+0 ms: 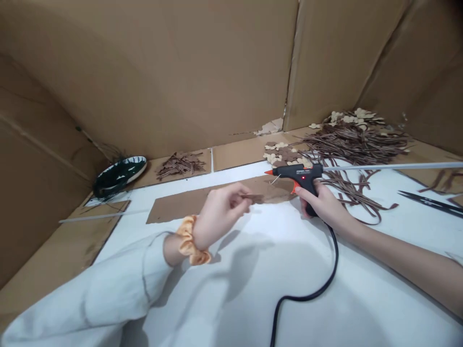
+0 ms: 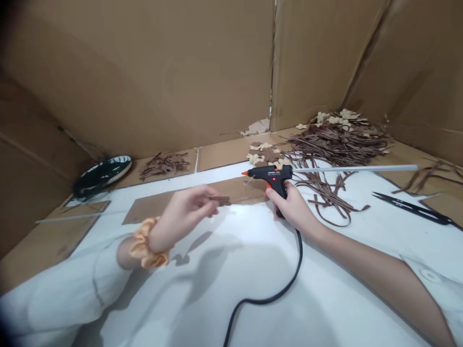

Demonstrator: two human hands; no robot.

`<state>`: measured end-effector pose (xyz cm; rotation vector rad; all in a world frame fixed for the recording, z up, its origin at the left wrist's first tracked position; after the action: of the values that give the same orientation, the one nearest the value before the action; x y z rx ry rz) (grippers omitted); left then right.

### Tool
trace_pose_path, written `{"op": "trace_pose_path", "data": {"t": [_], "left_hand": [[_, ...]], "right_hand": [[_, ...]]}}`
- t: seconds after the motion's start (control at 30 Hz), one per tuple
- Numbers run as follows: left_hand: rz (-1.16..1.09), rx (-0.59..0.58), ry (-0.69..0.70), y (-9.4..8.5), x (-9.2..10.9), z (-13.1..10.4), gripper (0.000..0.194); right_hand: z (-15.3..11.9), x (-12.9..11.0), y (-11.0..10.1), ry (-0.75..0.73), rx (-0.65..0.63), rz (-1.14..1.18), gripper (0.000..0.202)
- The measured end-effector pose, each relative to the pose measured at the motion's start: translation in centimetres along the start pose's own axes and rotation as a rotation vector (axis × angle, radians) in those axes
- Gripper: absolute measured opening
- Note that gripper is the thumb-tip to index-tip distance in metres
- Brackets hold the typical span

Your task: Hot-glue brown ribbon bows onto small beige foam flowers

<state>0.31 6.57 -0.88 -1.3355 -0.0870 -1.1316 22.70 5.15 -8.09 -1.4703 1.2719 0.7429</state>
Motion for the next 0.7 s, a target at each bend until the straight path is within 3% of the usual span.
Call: {"op": "trace_pose_path", "data": {"t": [0.1, 0.17, 0.23, 0.37, 0.47, 0.7], "left_hand": [[-0.271, 0.105, -0.012, 2.9, -0.8, -0.9, 0.011], [-0.439, 0.15, -0.055, 4.4, -1.9, -0.6, 0.031], [-0.557, 0.228, -0.12, 5.2, -3.1, -0.2, 0.034], [-0.645, 0.367, -0.174, 5.8, -5.2, 0.0, 0.022], [-0.677, 0.434, -0.18, 5.7, -6.2, 0.2, 0.036], [-0.807, 0.448, -0.255, 6.2, -7.4, 0.4, 0.014]], "right_hand": [[-0.1, 0.0, 0.2, -0.022, 0.01, 0.014, 0.021], [-0.2, -0.2, 0.3, -0.049, 0.016, 0.027, 0.021], [-0.3, -0.7, 0.4, -0.08, 0.022, 0.054, 0.021], [0.2, -1.9, 1.0, -0.154, 0.004, 0.098, 0.021], [0.8, -2.6, 2.1, -0.204, -0.058, 0.079, 0.019], [0.5, -0.9, 3.0, -0.178, -0.131, 0.098, 0.031]]}}
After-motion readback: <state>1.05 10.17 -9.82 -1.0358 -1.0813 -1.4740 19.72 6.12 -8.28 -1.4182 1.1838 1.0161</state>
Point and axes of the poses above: each hand's wrist, its own z-axis towards the middle knuckle, its own y-axis out of the palm, x = y × z, the point moved 4 cm from there along z, towards the middle knuckle, and after that the axes turned 14 degrees about y, right-handed, at the moved point
